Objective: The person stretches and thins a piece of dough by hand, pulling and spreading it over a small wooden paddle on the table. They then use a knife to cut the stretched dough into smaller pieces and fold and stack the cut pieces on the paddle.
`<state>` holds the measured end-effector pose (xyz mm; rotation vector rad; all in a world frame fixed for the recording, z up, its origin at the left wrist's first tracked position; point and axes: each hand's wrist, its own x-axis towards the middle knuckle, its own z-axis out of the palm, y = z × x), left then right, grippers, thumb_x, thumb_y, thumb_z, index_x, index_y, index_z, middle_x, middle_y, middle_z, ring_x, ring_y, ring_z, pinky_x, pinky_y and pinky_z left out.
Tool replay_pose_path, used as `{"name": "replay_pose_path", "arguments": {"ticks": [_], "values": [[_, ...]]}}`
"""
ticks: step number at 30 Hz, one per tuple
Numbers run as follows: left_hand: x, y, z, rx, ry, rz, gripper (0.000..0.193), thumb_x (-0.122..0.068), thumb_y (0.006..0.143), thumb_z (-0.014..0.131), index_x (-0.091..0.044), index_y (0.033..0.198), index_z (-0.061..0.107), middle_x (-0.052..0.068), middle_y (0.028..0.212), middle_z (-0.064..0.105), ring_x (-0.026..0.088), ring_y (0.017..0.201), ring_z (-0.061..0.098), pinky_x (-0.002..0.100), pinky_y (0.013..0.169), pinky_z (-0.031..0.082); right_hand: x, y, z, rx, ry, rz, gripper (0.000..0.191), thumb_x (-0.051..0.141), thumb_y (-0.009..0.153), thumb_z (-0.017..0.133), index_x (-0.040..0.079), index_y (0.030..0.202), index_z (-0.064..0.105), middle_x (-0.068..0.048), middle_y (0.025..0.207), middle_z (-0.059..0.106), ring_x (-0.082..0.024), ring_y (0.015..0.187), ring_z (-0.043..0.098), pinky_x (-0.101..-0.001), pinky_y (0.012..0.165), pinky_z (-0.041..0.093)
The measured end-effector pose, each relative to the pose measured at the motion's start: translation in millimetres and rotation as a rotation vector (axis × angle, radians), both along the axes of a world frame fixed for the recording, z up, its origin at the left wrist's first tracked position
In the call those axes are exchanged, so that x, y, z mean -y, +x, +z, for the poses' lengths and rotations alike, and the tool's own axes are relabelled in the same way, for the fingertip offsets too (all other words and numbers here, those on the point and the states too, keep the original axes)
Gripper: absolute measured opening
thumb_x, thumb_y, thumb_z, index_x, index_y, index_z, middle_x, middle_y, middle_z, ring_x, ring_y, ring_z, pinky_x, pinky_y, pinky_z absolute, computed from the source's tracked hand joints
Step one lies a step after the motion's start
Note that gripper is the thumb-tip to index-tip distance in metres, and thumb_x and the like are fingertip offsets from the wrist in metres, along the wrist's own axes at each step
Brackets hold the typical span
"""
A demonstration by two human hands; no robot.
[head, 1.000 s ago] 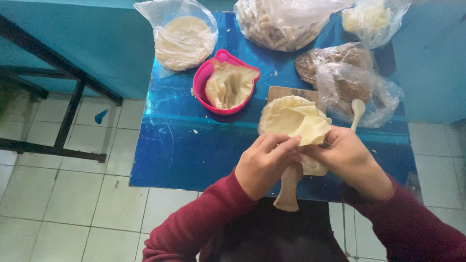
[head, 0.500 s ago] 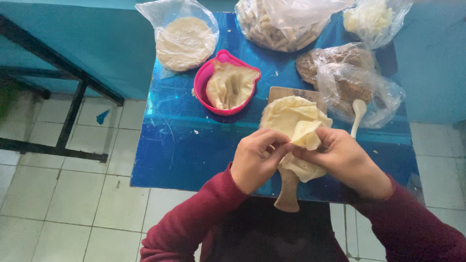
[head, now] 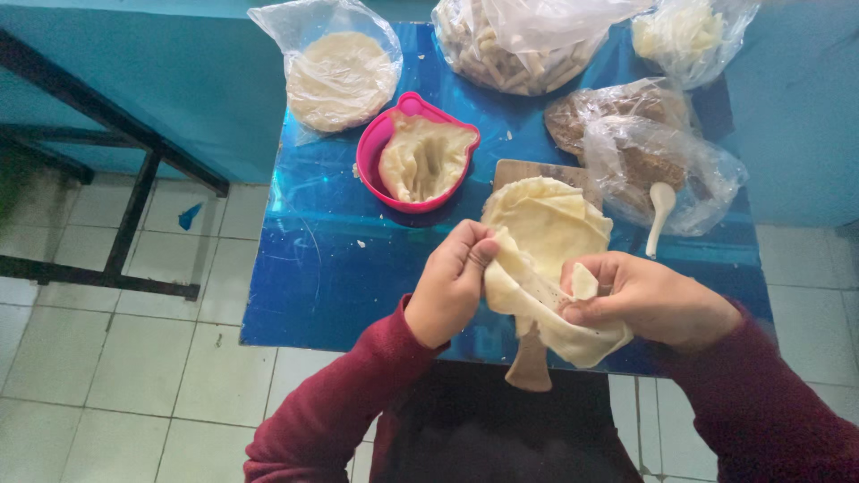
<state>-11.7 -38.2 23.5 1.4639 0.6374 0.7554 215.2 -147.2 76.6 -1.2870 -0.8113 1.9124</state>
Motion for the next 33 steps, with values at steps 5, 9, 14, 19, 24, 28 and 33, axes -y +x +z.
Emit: {"name": "replay_pose_path", "arguments": {"ticks": [5, 9, 14, 19, 24, 28, 33], "values": [[-9, -16, 13, 0.063, 0.143, 0.078, 0.019, -0.019, 0.115, 0.051, -0.002, 0.114, 0.06, -0.001, 0.095, 0.059, 0.005, 0.089, 0.051, 0.024, 0.08, 0.048, 5, 11, -8, -0.038, 0.003, 0.002, 0.018, 0.01, 0.087, 0.077, 0.006, 0.087, 0.06, -0.002, 0.085, 0.07, -0.009, 0.077, 0.065, -0.028, 0.068, 0.052], [-23, -31, 27, 0.313, -0.36, 0.02, 0.02, -0.023, 0.11, 0.05, -0.006, 0.116, 0.06, 0.002, 0.098, 0.063, 0.008, 0.086, 0.057, 0.024, 0.075, 0.049, 8, 25, -8, 0.074, -0.056, -0.075, 0.018, 0.01, 0.083, 0.076, 0.005, 0.092, 0.062, -0.004, 0.086, 0.072, -0.012, 0.077, 0.069, -0.0303, 0.07, 0.055], [-37, -53, 49, 0.367, -0.328, 0.056, 0.031, -0.034, 0.106, 0.054, -0.004, 0.109, 0.061, 0.006, 0.095, 0.068, 0.012, 0.079, 0.066, 0.027, 0.069, 0.055, 9, 34, -1, 0.198, -0.084, -0.249, 0.024, 0.014, 0.087, 0.074, -0.001, 0.102, 0.063, -0.009, 0.094, 0.075, -0.018, 0.082, 0.072, -0.0362, 0.074, 0.058], [-11, -31, 56, -0.292, 0.376, -0.128, 0.051, -0.035, 0.085, 0.085, -0.001, 0.116, 0.062, 0.014, 0.103, 0.07, 0.017, 0.079, 0.067, 0.031, 0.069, 0.056, 2, 22, 17, 0.243, 0.013, -0.113, 0.04, 0.012, 0.083, 0.071, 0.001, 0.121, 0.069, -0.01, 0.103, 0.078, -0.015, 0.091, 0.073, -0.0308, 0.079, 0.058], [-12, -4, 53, -0.124, 0.229, -0.431, 0.049, -0.031, 0.086, 0.081, -0.005, 0.125, 0.064, 0.01, 0.097, 0.076, 0.013, 0.086, 0.072, 0.029, 0.076, 0.059, -6, 10, 26, 0.338, 0.124, 0.032, 0.049, 0.009, 0.079, 0.074, 0.009, 0.128, 0.068, -0.005, 0.107, 0.078, -0.011, 0.095, 0.073, -0.0283, 0.082, 0.06], [-19, -10, 55, -0.193, 0.282, -0.302, 0.024, -0.028, 0.09, 0.078, -0.008, 0.103, 0.075, 0.009, 0.088, 0.077, 0.015, 0.079, 0.075, 0.031, 0.073, 0.059, -5, 13, 23, 0.361, 0.27, -0.123, 0.03, 0.002, 0.085, 0.075, -0.001, 0.114, 0.068, -0.008, 0.106, 0.075, -0.013, 0.097, 0.07, -0.0295, 0.084, 0.057], [-35, 4, 69, -0.165, 0.758, -0.098, 0.012, -0.021, 0.093, 0.077, -0.012, 0.099, 0.074, 0.007, 0.091, 0.071, 0.028, 0.08, 0.072, 0.038, 0.07, 0.057, -19, 20, 28, 0.588, 0.321, -0.294, 0.016, 0.004, 0.09, 0.073, 0.001, 0.105, 0.07, -0.009, 0.101, 0.077, -0.014, 0.093, 0.07, -0.0293, 0.082, 0.054]]}}
